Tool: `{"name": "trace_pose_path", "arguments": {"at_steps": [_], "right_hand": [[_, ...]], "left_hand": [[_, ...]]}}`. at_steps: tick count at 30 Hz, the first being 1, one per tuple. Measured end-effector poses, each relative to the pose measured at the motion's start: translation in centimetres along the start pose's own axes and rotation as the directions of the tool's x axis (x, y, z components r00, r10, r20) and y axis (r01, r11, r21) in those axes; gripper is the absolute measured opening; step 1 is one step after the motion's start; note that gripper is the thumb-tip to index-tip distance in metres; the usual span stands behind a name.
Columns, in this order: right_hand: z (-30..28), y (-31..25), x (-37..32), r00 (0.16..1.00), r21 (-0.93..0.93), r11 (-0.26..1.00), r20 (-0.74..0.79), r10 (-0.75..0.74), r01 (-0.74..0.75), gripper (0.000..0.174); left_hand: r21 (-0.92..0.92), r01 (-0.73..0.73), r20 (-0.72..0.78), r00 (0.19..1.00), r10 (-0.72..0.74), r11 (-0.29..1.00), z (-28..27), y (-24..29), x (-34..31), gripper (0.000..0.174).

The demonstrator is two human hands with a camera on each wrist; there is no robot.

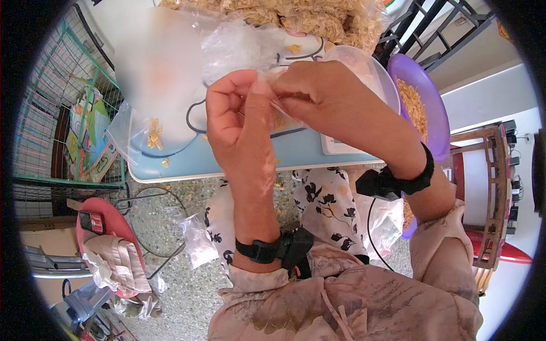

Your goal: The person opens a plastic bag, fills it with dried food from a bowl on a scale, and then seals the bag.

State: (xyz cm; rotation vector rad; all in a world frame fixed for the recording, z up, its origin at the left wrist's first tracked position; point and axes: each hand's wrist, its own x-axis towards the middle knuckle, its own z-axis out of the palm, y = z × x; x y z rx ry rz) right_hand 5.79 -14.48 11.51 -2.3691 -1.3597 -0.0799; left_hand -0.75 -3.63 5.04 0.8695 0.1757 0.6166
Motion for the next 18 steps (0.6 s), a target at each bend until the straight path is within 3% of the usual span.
{"name": "trace_pose_path", "arguments": {"at_steps": [4, 6, 7, 9, 10, 12, 16, 18], "right_hand": [[-0.4, -0.6, 0.5, 0.993, -0.009, 0.999, 0.116, 0.038, -0.037, 0.018], [-0.4, -1.0, 0.3, 0.984, 0.174, 0.969, 0.064, 0.168, -0.176, 0.023], [-0.7, -1.4, 0.2, 0.984, 0.175, 0.969, 0.066, 0.163, -0.172, 0.023], [-1.2, -2.1, 0.0, 0.95, 0.27, 0.911, 0.085, 0.3, -0.312, 0.029], [-1.6, -1.6, -0.4, 0.95, 0.272, 0.91, 0.082, 0.301, -0.312, 0.029], [-0.7, -0.9, -0.4, 0.978, 0.292, 0.944, -0.098, 0.187, -0.151, 0.022], [-0.2, -1.2, 0.4, 0.989, 0.3, 0.945, -0.027, 0.147, -0.132, 0.019], [0.1, -1.2, 0.9, 0.997, 0.21, 0.977, -0.072, 0.039, -0.023, 0.018]], "left_hand": [[0.045, -0.031, -0.058, 0.998, 0.033, 0.999, 0.0, 0.3, 0.2, 0.018], [-0.02, -0.014, -0.059, 0.998, 0.013, 1.0, -0.7, 0.3, 0.3, 0.018], [-0.085, 0.004, -0.057, 0.998, -0.009, 0.996, -1.1, 0.3, 0.4, 0.018], [-0.102, 0.012, -0.06, 0.998, -0.018, 0.995, -1.3, 0.5, 0.5, 0.019], [-0.118, 0.026, -0.051, 0.998, -0.032, 0.993, -0.5, 0.6, 0.3, 0.019], [-0.114, 0.028, -0.052, 0.998, -0.035, 0.993, -0.4, 0.7, 0.3, 0.019], [-0.121, 0.037, -0.049, 0.998, -0.043, 0.992, -0.5, 0.6, 0.4, 0.019], [-0.113, 0.02, -0.039, 0.999, -0.025, 0.993, -0.6, 0.8, 0.4, 0.018]]}}
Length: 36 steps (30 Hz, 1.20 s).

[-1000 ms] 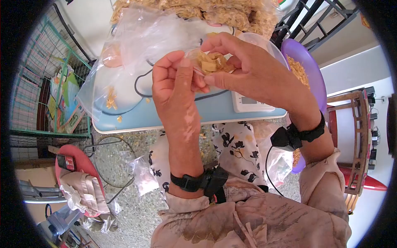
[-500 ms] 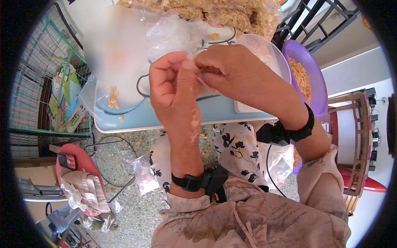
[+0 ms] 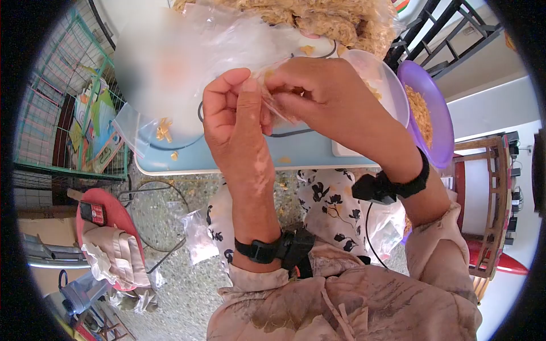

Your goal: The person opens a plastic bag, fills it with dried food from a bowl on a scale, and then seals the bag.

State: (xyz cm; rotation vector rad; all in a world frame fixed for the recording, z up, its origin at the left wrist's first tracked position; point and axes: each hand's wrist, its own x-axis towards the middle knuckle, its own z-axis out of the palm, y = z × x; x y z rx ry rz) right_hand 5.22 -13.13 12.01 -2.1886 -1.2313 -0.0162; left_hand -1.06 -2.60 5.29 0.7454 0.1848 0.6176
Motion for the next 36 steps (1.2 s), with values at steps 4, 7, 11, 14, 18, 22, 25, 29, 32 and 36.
{"name": "trace_pose_path", "arguments": {"at_steps": [4, 7, 11, 14, 18, 22, 25, 29, 32, 36], "right_hand": [[1.6, 1.1, 0.8, 0.993, -0.212, 0.97, 0.007, -0.121, 0.12, 0.016], [1.4, 0.4, 0.9, 0.986, -0.192, 0.969, -0.024, -0.165, 0.158, 0.015], [0.4, -0.9, 0.3, 0.997, 0.075, 0.995, -0.045, 0.062, -0.058, 0.014], [0.1, -1.1, -0.3, 0.991, 0.13, 0.989, -0.102, 0.084, -0.07, 0.014], [1.5, -0.1, 0.0, 0.982, -0.003, 0.991, -0.136, -0.134, 0.135, 0.011], [2.5, 0.5, 0.4, 0.982, -0.108, 0.976, -0.011, -0.189, 0.187, 0.008], [2.2, 0.3, 0.4, 0.99, -0.181, 0.974, 0.055, -0.128, 0.136, 0.009], [0.9, -0.9, 0.0, 0.988, -0.088, 0.984, 0.006, -0.153, 0.153, 0.014], [0.7, -0.8, -0.7, 0.969, -0.095, 0.973, -0.114, -0.219, 0.209, 0.021], [-0.2, -0.3, -1.9, 0.924, -0.241, 0.961, -0.32, -0.211, 0.136, 0.023]], "left_hand": [[-0.005, -0.047, 0.037, 0.998, 0.047, 0.999, -0.1, 0.1, -0.1, 0.016], [-0.009, -0.041, -0.053, 0.998, 0.041, 0.999, 0.1, 0.6, 0.0, 0.015], [-0.124, -0.062, -0.059, 0.997, 0.055, 0.99, -1.2, 0.6, 0.6, 0.016], [-0.14, -0.032, -0.122, 0.992, 0.015, 0.99, -0.5, 0.6, 0.4, 0.016], [-0.133, -0.054, -0.092, 0.995, 0.042, 0.99, -0.6, 0.3, 0.5, 0.017], [-0.066, -0.072, -0.015, 0.997, 0.071, 0.995, -1.1, 0.3, 0.4, 0.018], [-0.028, -0.077, -0.055, 0.996, 0.076, 0.997, -0.9, 0.3, 0.4, 0.018], [-0.057, -0.076, -0.12, 0.99, 0.069, 0.995, -0.8, 0.4, 0.5, 0.017], [-0.074, -0.068, -0.114, 0.992, 0.059, 0.995, -1.3, 0.6, 0.6, 0.017], [-0.023, -0.093, -0.085, 0.992, 0.091, 0.995, -0.5, 0.5, 0.3, 0.018]]}}
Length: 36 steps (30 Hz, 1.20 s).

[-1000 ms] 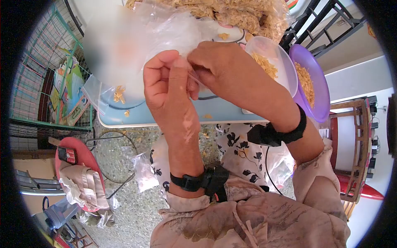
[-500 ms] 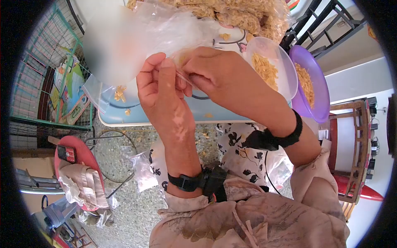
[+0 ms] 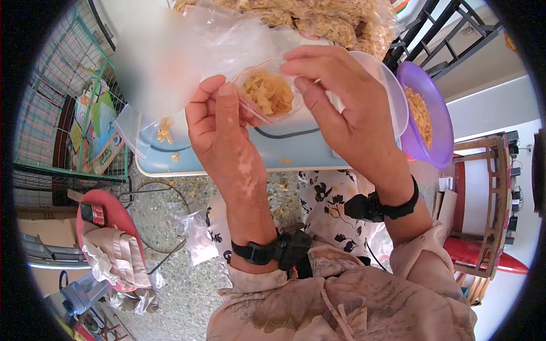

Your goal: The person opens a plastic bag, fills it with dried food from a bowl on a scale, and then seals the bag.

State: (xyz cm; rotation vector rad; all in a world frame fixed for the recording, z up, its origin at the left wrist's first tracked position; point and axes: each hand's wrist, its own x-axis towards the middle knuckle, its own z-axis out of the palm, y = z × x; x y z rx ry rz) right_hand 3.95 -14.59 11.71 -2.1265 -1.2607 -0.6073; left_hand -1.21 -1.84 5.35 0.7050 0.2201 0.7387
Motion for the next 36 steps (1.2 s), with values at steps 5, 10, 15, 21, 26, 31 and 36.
{"name": "trace_pose_path", "arguments": {"at_steps": [5, 10, 15, 21, 26, 31, 36], "right_hand": [[1.1, 0.2, -1.6, 0.935, 0.003, 0.936, 0.048, 0.351, -0.351, 0.023], [2.4, -0.6, -2.2, 0.891, 0.073, 0.889, 0.081, 0.446, -0.451, 0.022], [2.0, -2.0, -2.1, 0.811, 0.371, 0.744, 0.047, 0.583, -0.556, 0.021], [2.1, -3.0, -3.5, 0.701, 0.64, 0.49, 0.108, 0.705, -0.592, 0.016], [3.3, -2.9, -4.7, 0.743, 0.733, 0.457, 0.097, 0.662, -0.504, 0.012], [3.3, -3.0, -4.6, 0.76, 0.771, 0.453, 0.061, 0.648, -0.448, 0.011], [2.4, -3.0, -5.3, 0.815, 0.661, 0.599, 0.032, 0.579, -0.451, 0.016]], "left_hand": [[0.011, -0.04, 0.06, 0.997, 0.039, 0.999, -0.2, -0.3, 0.0, 0.017], [0.008, -0.031, 0.075, 0.997, 0.031, 0.999, 0.0, 0.1, -0.2, 0.018], [0.071, -0.042, -0.01, 0.999, 0.043, 0.997, 0.6, 1.6, -0.3, 0.018], [0.197, -0.014, -0.014, 1.0, 0.017, 0.98, 0.6, 1.7, -0.5, 0.018], [0.427, -0.057, 0.038, 0.998, 0.045, 0.903, 1.2, 2.4, -1.2, 0.018], [0.777, -0.176, 0.135, 0.984, 0.113, 0.604, 0.9, 3.3, -2.1, 0.021], [0.692, -0.067, 0.117, 0.993, -0.02, 0.719, 0.2, 2.9, -1.8, 0.017]]}}
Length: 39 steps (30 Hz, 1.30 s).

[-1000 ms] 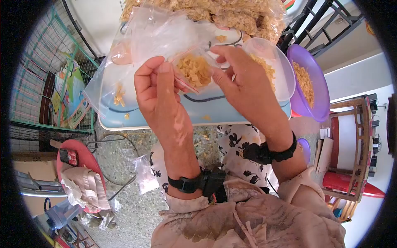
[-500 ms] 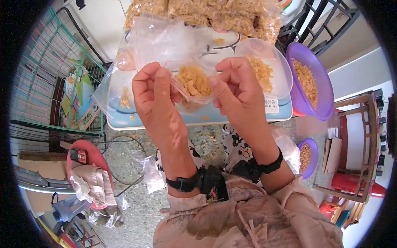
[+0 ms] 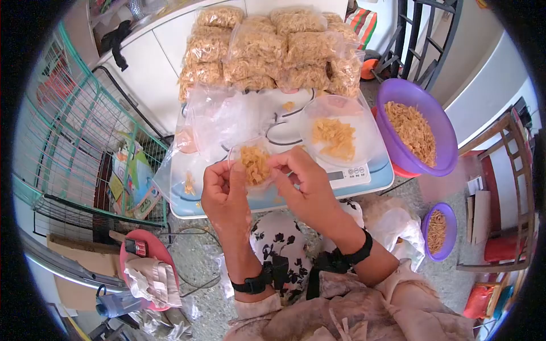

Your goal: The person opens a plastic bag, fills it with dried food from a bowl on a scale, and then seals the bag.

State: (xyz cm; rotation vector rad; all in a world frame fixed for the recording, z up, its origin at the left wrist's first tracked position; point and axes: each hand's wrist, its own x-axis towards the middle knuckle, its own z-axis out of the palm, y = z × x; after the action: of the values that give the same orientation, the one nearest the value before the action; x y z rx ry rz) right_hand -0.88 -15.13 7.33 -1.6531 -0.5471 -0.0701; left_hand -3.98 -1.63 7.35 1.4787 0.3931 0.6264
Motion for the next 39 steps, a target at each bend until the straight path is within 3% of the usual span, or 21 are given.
{"name": "trace_pose_path", "arguments": {"at_steps": [2, 3, 5, 6, 8, 9, 11, 14, 16, 21, 23, 24, 27, 28, 30, 31, 33, 37, 38, 39], "right_hand": [[-0.5, -0.9, -0.2, 0.995, -0.299, 0.95, 0.036, -0.089, 0.096, 0.023], [-0.7, -1.5, -0.4, 0.995, -0.298, 0.949, 0.033, -0.093, 0.099, 0.023], [-1.2, -2.4, -0.5, 0.961, -0.557, 0.797, 0.01, -0.276, 0.234, 0.03], [-1.4, -2.4, -0.6, 0.96, -0.557, 0.797, 0.005, -0.279, 0.234, 0.03], [-2.0, -1.9, -0.8, 0.883, -0.618, 0.65, 0.174, -0.435, 0.442, 0.033], [-2.0, -1.5, -0.9, 0.885, -0.621, 0.65, 0.169, -0.435, 0.438, 0.033], [-2.0, -0.8, -0.9, 0.875, -0.643, 0.597, 0.302, -0.377, 0.479, 0.031], [-2.0, 0.1, -0.5, 0.87, -0.681, 0.545, 0.33, -0.368, 0.489, 0.029], [-2.2, 0.3, -0.5, 0.869, -0.677, 0.547, 0.351, -0.349, 0.492, 0.028], [-3.2, -0.8, -1.0, 0.871, -0.626, 0.605, 0.34, -0.356, 0.492, 0.032], [-4.6, -1.8, -0.9, 0.82, -0.545, 0.616, 0.318, -0.476, 0.569, 0.033], [-5.5, -2.2, -0.9, 0.826, -0.539, 0.628, 0.318, -0.465, 0.561, 0.033], [-9.7, -2.4, -0.5, 0.912, -0.552, 0.729, 0.191, -0.362, 0.405, 0.034], [-11.2, -2.2, -0.5, 0.925, -0.583, 0.724, 0.157, -0.345, 0.369, 0.035], [-13.8, -1.6, -0.1, 0.983, -0.664, 0.725, 0.112, -0.147, 0.184, 0.036], [-14.5, -1.5, 0.1, 0.983, -0.664, 0.724, 0.122, -0.138, 0.184, 0.036], [-15.5, -1.3, 0.6, 0.998, -0.602, 0.798, 0.056, 0.01, 0.025, 0.034], [-15.9, -1.0, 2.8, 0.979, -0.571, 0.81, 0.204, -0.018, 0.134, 0.04], [-15.9, -0.7, 3.5, 0.978, -0.571, 0.81, 0.21, -0.014, 0.135, 0.04], [-15.7, -0.1, 3.9, 0.947, -0.626, 0.73, 0.307, -0.093, 0.274, 0.041]], "left_hand": [[-0.027, -0.007, -0.016, 1.0, 0.007, 1.0, 0.2, 0.0, 0.1, 0.017], [-0.047, 0.002, -0.007, 1.0, -0.002, 0.999, 0.3, 0.0, 0.0, 0.018], [-0.067, 0.007, 0.005, 1.0, -0.007, 0.998, 0.5, 0.3, -0.1, 0.018], [-0.052, 0.009, -0.005, 1.0, -0.009, 0.999, 0.7, 0.5, -0.2, 0.019], [-0.037, 0.01, -0.012, 1.0, -0.01, 0.999, 1.1, 0.8, -0.3, 0.02], [-0.016, 0.019, -0.011, 1.0, -0.019, 1.0, 1.1, 0.8, -0.3, 0.021], [0.006, 0.026, -0.001, 1.0, -0.026, 1.0, 1.3, 0.9, -0.4, 0.022], [-0.045, 0.072, 0.07, 0.995, -0.069, 0.996, 1.6, 0.8, -0.8, 0.023], [-0.049, 0.151, 0.092, 0.985, -0.146, 0.987, 2.0, 1.1, -1.2, 0.023], [-0.043, 0.087, 0.064, 0.994, -0.084, 0.995, 1.3, 1.7, -1.3, 0.023], [-0.011, 0.084, 0.037, 0.996, -0.084, 0.996, 0.7, 2.2, -1.2, 0.023], [-0.02, 0.072, 0.035, 0.997, -0.071, 0.997, 0.5, 2.5, -1.1, 0.023], [-0.07, 0.043, 0.033, 0.999, -0.041, 0.997, 0.1, 2.6, -0.9, 0.023], [-0.167, 0.023, 0.031, 0.999, -0.018, 0.986, 0.2, 3.0, -1.0, 0.023], [-0.332, -0.002, 0.003, 1.0, 0.003, 0.943, 0.7, 2.9, -1.1, 0.017], [-0.333, 0.005, -0.003, 1.0, -0.007, 0.943, 0.9, 2.5, -0.9, 0.017], [-0.545, -0.03, 0.044, 0.997, 0.064, 0.838, 1.2, 1.2, -0.6, 0.017], [-0.724, 0.065, 0.149, 0.987, 0.064, 0.687, 1.9, -0.4, -0.5, 0.016], [-0.705, 0.073, 0.135, 0.99, 0.032, 0.705, 2.2, -0.9, -0.3, 0.016], [-0.704, 0.074, 0.133, 0.991, 0.029, 0.706, 2.3, -1.3, -0.5, 0.016]]}}
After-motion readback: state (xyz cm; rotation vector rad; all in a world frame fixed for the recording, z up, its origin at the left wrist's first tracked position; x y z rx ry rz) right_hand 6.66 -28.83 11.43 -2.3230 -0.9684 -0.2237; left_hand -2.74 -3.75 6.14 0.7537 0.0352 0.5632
